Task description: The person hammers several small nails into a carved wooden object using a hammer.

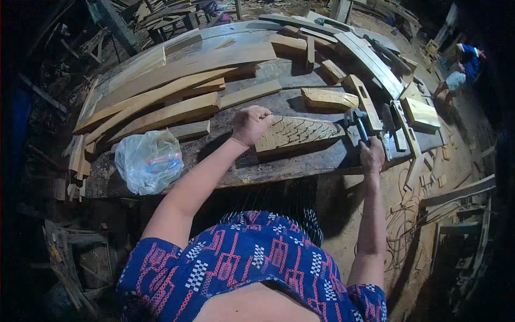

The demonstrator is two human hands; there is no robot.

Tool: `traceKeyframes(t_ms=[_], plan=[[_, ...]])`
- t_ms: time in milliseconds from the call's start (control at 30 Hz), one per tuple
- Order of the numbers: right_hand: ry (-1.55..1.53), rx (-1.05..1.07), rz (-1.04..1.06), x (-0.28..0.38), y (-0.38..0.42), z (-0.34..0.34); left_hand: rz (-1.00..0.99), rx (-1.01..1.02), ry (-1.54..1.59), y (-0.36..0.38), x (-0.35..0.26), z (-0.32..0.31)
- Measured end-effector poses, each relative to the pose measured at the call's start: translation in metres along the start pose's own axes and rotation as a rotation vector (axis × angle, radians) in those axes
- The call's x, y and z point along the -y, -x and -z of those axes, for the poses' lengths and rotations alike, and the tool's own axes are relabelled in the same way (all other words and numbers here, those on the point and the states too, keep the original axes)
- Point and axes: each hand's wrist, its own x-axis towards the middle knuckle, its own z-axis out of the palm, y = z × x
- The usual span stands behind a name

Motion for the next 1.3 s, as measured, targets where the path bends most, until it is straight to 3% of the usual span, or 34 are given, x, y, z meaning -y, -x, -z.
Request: traceKeyframes(t_ms=[67,100,133,200,267,333,400,467,533,600,667,733,800,867,900,1000,1033,1133,1167,1200,1233,1300], plan=[[-0.194,0.085,-0.042,-0.008,-0.008,0.001,-0.043,-0.04,-0.036,0.0,-0.001,-0.001],[-0.277,0.037,0.041,-0.001,-0.008,0.01,-0.038,-0.033,-0.017,0.0,-0.001,-0.002],[-0.271,0.04,0.048,0.013,-0.008,0.023,-0.031,-0.025,0.003,0.001,-0.002,-0.002],[-0.843,0.163,-0.14,0.053,0.0,0.053,-0.034,-0.023,-0.036,0.0,0.0,-0.001],[-0.947,0.183,-0.065,0.098,0.014,0.072,-0.045,-0.02,-0.076,-0.001,-0.003,0.002],[-1.123,0.367,-0.04,0.129,0.023,0.077,0.081,0.065,-0.106,-0.001,-0.009,0.006],[-1.088,0.515,-0.076,0.15,0.032,0.07,0.06,0.072,-0.062,0.001,-0.009,0.009],[-0.935,0.57,0.025,0.159,0.04,0.052,0.038,0.081,-0.016,0.004,-0.005,0.009],[-0.91,0.565,0.126,0.165,0.041,0.044,-0.232,-0.121,-0.031,0.007,0.001,0.005],[-0.98,0.557,0.164,0.174,0.038,0.042,-0.147,-0.095,-0.042,0.01,-0.001,0.009],[-0.837,0.529,0.166,0.182,0.033,0.053,-0.06,-0.063,-0.052,0.014,0.0,0.008],[-0.897,0.399,0.235,0.186,0.031,0.053,0.016,-0.195,0.1,0.02,0.004,0.003],[-0.805,0.371,0.271,0.186,0.03,0.05,0.015,-0.149,0.054,0.023,0.012,0.002],[-0.47,0.483,0.227,0.187,0.031,0.052,-0.075,-0.24,0.087,0.023,0.02,-0.006],[-0.467,0.481,0.231,0.188,0.029,0.054,-0.077,-0.244,0.09,0.021,0.017,-0.004],[-0.682,0.44,0.206,0.192,0.026,0.062,0.078,-0.067,0.084,0.02,0.008,0.001],[-0.935,0.381,0.209,0.194,0.026,0.06,0.054,-0.173,0.287,0.025,0.013,-0.005],[-1.008,0.228,0.332,0.197,0.036,0.058,0.148,-0.086,0.166,0.022,0.006,0.001],[-1.032,0.295,0.326,0.192,0.04,0.05,0.145,-0.092,0.167,0.022,0.01,0.002],[-0.631,0.317,0.363,0.186,0.039,0.051,-0.026,-0.161,0.117,0.023,0.02,0.0],[-0.613,0.355,0.352,0.177,0.038,0.037,-0.197,-0.228,0.068,0.026,0.027,-0.005],[-0.598,0.382,0.34,0.174,0.034,0.031,-0.144,-0.204,0.131,0.026,0.026,-0.008]])
